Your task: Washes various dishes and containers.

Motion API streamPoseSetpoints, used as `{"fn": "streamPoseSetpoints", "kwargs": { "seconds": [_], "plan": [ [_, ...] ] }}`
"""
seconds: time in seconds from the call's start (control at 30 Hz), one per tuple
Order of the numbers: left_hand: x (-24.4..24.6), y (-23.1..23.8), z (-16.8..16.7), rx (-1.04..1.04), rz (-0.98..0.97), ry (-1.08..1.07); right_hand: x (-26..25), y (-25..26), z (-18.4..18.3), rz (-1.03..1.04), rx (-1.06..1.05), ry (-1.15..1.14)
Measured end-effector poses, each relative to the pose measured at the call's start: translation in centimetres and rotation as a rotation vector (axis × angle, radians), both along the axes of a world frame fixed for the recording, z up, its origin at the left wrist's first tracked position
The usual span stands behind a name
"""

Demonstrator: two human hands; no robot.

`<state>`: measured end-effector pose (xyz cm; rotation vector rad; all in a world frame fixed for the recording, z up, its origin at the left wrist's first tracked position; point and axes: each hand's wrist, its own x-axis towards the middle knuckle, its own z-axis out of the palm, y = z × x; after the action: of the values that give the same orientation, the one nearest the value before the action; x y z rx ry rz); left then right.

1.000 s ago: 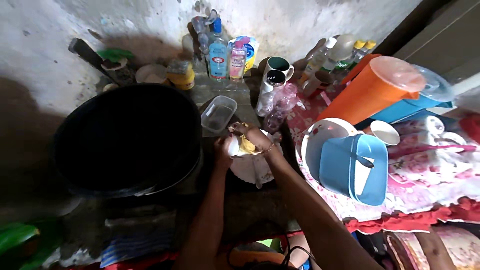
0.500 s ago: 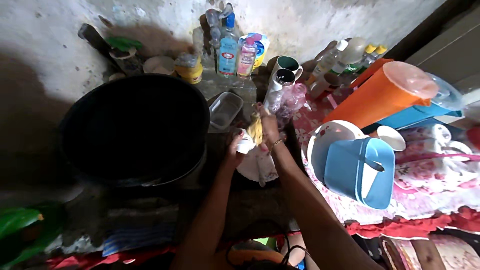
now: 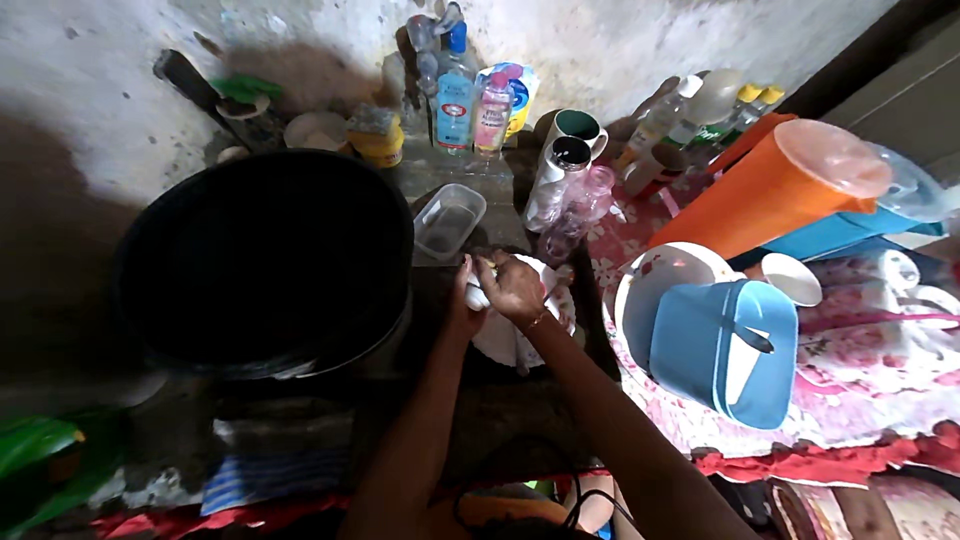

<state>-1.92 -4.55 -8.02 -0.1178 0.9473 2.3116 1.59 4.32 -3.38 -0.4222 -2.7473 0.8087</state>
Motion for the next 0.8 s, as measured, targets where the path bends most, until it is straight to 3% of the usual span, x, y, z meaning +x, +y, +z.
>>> {"fn": "streamPoseSetpoints", "kwargs": {
  "seconds": [0.17,0.33,0.43,0.5,0.63,0.73,0.8],
  "plan": [
    [0.4,0.9,-0.7,-0.088,0.075,0.178,-1.4,-0.4,-0.8,-0.113,0.078,0.028],
    [-0.4,-0.6,1.8,-0.211,0.055,-0.011,0.1,0.5,-0.8,0.237,0.077,0.15],
    [-0.6,-0.9,2.1,-0.325,-0.072,-0.061,0.6,2.5,1.8,0.372,0.167,-0.185],
    [-0.9,-1.0,1.6,-0.348,-0.14,-0.025,0.8,2.9,3.3,0.329,0.171,-0.339],
    [-1.1,-1.0,1.7,-0.375,-0.169,0.081,2.0,3.6,2.2,0.035,-0.309,-0.187],
    [-0.8,-1.0,2.0,-0.547,-0.137,0.215,2.3,3.4,0.3,0.037,-0.709,-0.194],
    [-0.8,-1.2,2.0,-0.682,-0.113,0.376,2.4,2.9,-0.3,0.055,-0.82,-0.172]
  ]
}}
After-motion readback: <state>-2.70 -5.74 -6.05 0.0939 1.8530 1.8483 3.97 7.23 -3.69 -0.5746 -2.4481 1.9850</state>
